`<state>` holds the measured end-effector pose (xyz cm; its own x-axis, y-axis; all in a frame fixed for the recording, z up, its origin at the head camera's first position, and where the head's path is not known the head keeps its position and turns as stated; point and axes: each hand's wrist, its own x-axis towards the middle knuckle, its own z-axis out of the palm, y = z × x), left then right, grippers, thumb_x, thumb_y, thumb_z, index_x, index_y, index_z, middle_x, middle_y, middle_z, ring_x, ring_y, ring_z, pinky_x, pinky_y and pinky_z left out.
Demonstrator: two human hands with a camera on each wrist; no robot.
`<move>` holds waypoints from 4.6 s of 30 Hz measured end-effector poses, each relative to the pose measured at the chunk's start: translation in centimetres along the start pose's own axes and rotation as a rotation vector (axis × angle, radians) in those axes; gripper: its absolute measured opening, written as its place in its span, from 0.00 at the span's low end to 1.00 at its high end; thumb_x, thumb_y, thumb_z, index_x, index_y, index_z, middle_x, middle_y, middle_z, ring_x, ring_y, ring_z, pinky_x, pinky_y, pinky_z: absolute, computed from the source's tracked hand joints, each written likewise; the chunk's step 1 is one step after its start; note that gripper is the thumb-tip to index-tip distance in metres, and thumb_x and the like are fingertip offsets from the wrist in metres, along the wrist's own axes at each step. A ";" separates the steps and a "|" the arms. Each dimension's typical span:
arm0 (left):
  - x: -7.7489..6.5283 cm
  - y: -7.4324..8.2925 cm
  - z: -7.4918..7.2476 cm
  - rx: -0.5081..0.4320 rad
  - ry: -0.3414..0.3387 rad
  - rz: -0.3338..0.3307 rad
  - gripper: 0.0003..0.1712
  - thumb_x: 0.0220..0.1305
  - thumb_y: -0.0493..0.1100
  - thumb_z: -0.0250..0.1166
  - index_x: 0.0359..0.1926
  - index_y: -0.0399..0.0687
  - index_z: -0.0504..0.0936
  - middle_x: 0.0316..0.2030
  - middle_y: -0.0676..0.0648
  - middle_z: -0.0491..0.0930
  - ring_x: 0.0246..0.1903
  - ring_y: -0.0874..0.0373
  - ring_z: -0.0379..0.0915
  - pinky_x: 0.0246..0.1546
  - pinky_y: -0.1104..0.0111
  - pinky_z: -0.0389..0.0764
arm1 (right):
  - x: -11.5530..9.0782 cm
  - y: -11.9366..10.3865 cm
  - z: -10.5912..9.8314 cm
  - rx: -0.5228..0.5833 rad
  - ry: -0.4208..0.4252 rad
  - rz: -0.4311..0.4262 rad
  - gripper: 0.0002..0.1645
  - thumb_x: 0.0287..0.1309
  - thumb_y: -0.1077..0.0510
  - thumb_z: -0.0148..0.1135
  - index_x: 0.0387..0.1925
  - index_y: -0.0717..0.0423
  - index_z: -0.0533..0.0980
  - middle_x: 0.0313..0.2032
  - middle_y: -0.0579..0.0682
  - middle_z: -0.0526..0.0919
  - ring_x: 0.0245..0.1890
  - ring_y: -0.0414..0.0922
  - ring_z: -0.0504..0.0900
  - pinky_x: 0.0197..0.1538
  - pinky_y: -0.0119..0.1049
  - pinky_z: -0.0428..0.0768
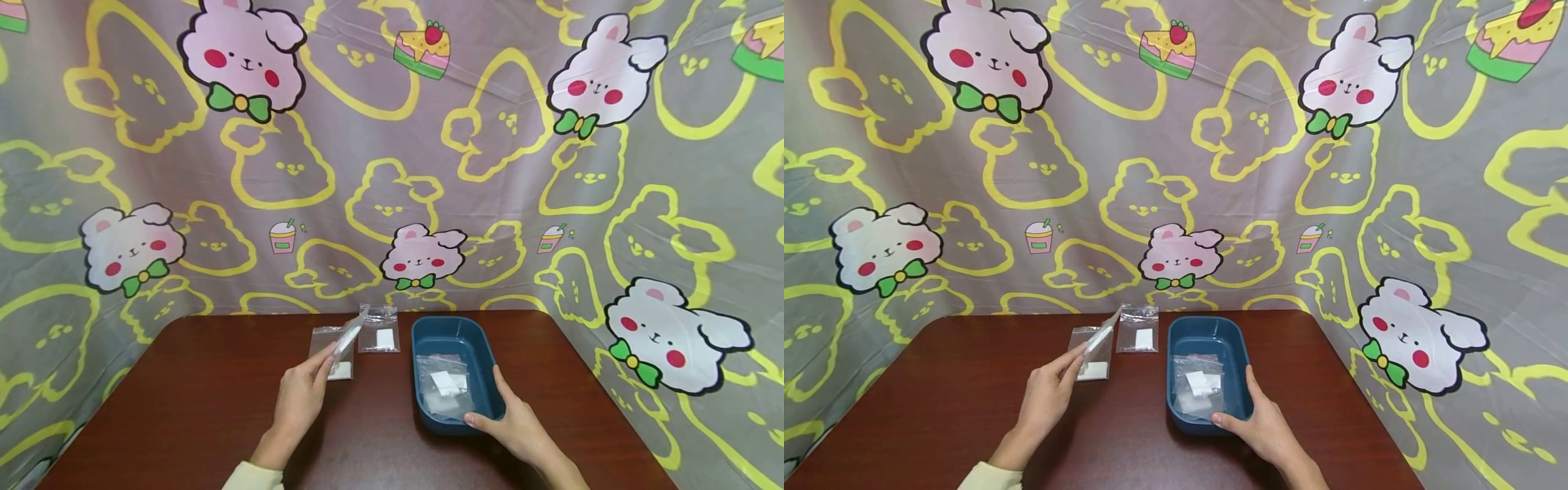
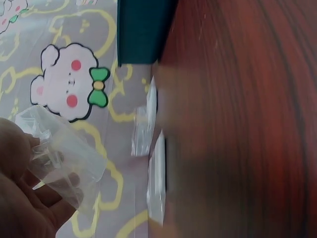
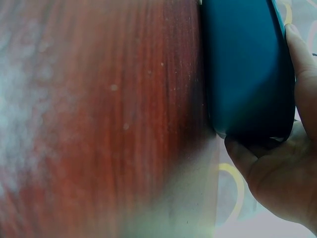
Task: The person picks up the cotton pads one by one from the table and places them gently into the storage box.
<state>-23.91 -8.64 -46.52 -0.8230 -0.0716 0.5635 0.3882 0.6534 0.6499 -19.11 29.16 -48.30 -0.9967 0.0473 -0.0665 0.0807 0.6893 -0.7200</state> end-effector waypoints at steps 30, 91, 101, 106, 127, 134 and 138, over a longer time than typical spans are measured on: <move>-0.7 8.3 7.9 -0.124 -0.164 0.227 0.16 0.69 0.41 0.66 0.57 0.50 0.86 0.52 0.51 0.85 0.52 0.53 0.82 0.49 0.55 0.83 | -0.3 0.4 0.0 -0.028 0.029 -0.072 0.73 0.48 0.35 0.76 0.79 0.62 0.44 0.71 0.73 0.60 0.65 0.67 0.69 0.62 0.64 0.70; -1.8 8.6 10.9 -0.025 -0.274 0.228 0.19 0.70 0.47 0.66 0.59 0.53 0.84 0.54 0.47 0.84 0.55 0.50 0.80 0.51 0.53 0.81 | -0.2 -0.1 0.0 -0.049 0.017 -0.064 0.72 0.49 0.34 0.75 0.78 0.64 0.44 0.71 0.72 0.59 0.65 0.69 0.68 0.61 0.65 0.71; -1.4 5.9 9.7 -0.001 -0.256 0.140 0.19 0.69 0.46 0.66 0.59 0.49 0.84 0.54 0.46 0.84 0.55 0.48 0.80 0.51 0.50 0.81 | -0.2 -0.1 -0.1 -0.059 0.023 -0.040 0.73 0.48 0.32 0.75 0.79 0.62 0.44 0.71 0.71 0.59 0.64 0.68 0.69 0.61 0.65 0.71; -1.4 4.0 8.9 0.050 -0.250 0.096 0.19 0.69 0.46 0.66 0.59 0.49 0.84 0.52 0.41 0.84 0.53 0.46 0.81 0.51 0.50 0.81 | -0.1 0.1 -0.1 -0.054 0.013 -0.028 0.73 0.48 0.33 0.75 0.79 0.62 0.44 0.72 0.71 0.59 0.65 0.68 0.69 0.61 0.65 0.70; 1.9 -3.2 4.7 0.202 -0.219 -0.061 0.21 0.67 0.47 0.67 0.59 0.48 0.83 0.49 0.36 0.85 0.46 0.34 0.82 0.40 0.42 0.81 | -0.1 0.0 0.0 -0.022 0.004 -0.044 0.72 0.49 0.34 0.75 0.79 0.63 0.44 0.72 0.71 0.58 0.66 0.68 0.68 0.61 0.66 0.70; 2.6 -4.2 4.6 0.213 -0.287 -0.127 0.25 0.68 0.51 0.66 0.63 0.48 0.81 0.55 0.36 0.82 0.51 0.34 0.79 0.46 0.42 0.79 | -0.2 0.0 -0.1 -0.027 0.003 -0.034 0.72 0.49 0.34 0.75 0.79 0.62 0.44 0.72 0.71 0.58 0.65 0.68 0.68 0.61 0.66 0.70; 3.2 -4.3 4.7 0.239 -0.317 -0.130 0.27 0.68 0.52 0.67 0.64 0.47 0.79 0.58 0.35 0.79 0.56 0.34 0.76 0.49 0.41 0.78 | -0.2 0.1 -0.1 -0.017 0.004 -0.041 0.72 0.49 0.34 0.75 0.79 0.61 0.44 0.73 0.69 0.57 0.66 0.68 0.67 0.62 0.66 0.69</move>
<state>-30.15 -8.11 -49.87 -0.9602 0.0462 0.2755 0.1962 0.8135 0.5475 -18.91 29.24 -48.30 -0.9992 0.0216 -0.0351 0.0401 0.7028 -0.7103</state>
